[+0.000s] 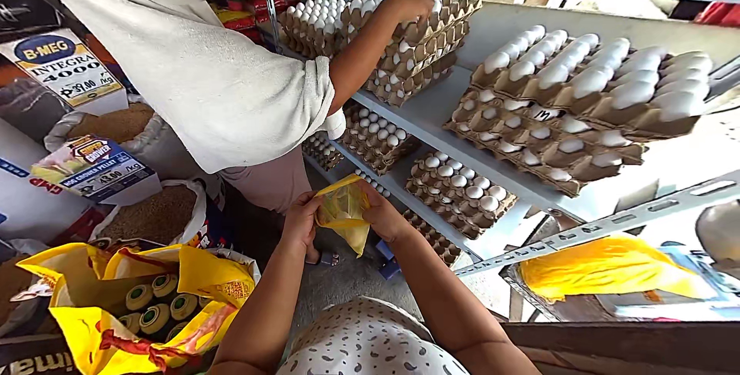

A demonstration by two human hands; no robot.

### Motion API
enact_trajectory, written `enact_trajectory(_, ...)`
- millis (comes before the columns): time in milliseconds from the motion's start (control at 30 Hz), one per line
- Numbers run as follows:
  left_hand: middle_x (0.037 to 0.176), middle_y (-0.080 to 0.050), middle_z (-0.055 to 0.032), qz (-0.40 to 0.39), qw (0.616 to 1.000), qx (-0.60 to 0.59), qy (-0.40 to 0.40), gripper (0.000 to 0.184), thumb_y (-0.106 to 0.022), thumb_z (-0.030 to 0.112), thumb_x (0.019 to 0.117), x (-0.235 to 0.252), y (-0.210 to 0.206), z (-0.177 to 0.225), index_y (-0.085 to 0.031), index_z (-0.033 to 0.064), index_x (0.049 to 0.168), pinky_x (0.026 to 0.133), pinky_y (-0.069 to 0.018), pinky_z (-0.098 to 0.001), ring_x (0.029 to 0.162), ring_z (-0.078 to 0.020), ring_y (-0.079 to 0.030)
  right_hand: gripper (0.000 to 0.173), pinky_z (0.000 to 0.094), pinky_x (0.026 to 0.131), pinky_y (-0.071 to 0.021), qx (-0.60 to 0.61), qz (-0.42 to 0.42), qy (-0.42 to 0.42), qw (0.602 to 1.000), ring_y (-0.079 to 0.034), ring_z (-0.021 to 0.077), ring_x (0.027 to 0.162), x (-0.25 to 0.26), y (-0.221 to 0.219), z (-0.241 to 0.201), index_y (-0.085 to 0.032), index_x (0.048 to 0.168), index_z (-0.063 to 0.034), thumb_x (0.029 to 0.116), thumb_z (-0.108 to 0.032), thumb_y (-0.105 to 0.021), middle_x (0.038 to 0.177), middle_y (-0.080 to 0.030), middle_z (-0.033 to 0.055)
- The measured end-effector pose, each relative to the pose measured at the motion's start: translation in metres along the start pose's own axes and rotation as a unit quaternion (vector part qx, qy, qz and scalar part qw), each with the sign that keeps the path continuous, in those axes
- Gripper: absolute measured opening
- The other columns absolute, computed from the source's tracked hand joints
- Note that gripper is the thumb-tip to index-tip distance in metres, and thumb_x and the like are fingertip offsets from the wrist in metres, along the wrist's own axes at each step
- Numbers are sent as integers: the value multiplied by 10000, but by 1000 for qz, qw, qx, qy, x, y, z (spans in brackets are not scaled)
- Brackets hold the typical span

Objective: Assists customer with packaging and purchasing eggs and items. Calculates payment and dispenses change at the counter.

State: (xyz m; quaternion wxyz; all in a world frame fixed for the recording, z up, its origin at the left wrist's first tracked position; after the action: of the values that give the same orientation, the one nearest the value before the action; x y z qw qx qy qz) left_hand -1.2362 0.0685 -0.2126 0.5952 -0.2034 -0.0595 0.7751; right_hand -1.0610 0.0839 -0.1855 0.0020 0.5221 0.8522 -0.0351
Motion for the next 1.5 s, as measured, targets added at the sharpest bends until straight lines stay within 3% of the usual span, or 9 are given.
enact_trajectory(233,796,-677,-88,4,1000,15,-18,102,-612,84,1024,0,-6,-1,-661,-4,1038,618,-572,-275,647,-131,-641,897,385,1016,-541,-1,14,1,1000,-599,183,1259,-1,6,8,-348,1572,-154,752,182,-488,1464,-540,131)
enact_trajectory(400,863,-699,-114,-1,999,26,-19,123,-591,74,1034,-1,-5,-3,-658,-29,1044,715,-602,-329,762,-167,-690,894,400,1016,-541,-24,25,-8,999,-593,187,1269,-1,6,10,-364,1566,-153,746,182,-487,1470,-538,129)
enact_trajectory(1033,858,-709,-116,3,1000,-5,-4,132,-615,78,1021,-3,-2,-8,-684,-29,1054,664,-588,-301,730,-158,-684,900,340,1023,-541,11,28,-4,1000,-582,153,1283,0,4,16,-346,1562,-116,726,187,-488,1493,-512,127)
enact_trajectory(1200,817,-696,-103,8,1000,-7,4,130,-606,79,1027,-4,0,-9,-690,-19,1036,622,-573,-279,679,-142,-663,903,359,1001,-557,20,22,0,1000,-606,165,1250,2,3,16,-365,1552,-138,720,189,-494,1448,-551,124)
enact_trajectory(1400,876,-711,-122,11,1000,-5,12,138,-589,82,1035,-9,-1,-10,-666,-25,1078,690,-599,-321,764,-171,-696,900,385,988,-563,28,20,-3,999,-618,185,1231,2,2,18,-368,1551,-137,722,191,-492,1435,-560,132)
enact_trajectory(1500,857,-707,-118,16,1000,-10,6,131,-588,77,1033,-9,1,-10,-668,-24,1063,667,-589,-306,737,-164,-687,900,383,982,-564,34,21,-7,999,-618,187,1228,3,1,18,-369,1552,-142,727,198,-486,1436,-559,131)
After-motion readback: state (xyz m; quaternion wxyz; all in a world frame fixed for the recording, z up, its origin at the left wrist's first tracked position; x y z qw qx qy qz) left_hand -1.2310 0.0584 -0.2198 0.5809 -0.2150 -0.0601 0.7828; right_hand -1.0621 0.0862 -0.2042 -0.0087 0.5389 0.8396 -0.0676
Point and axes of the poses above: each hand's wrist, its own x-axis towards the middle knuckle, its own y-axis out of the back of the hand, z = x × y, the point moved 10 cm from there along x, towards the middle knuckle
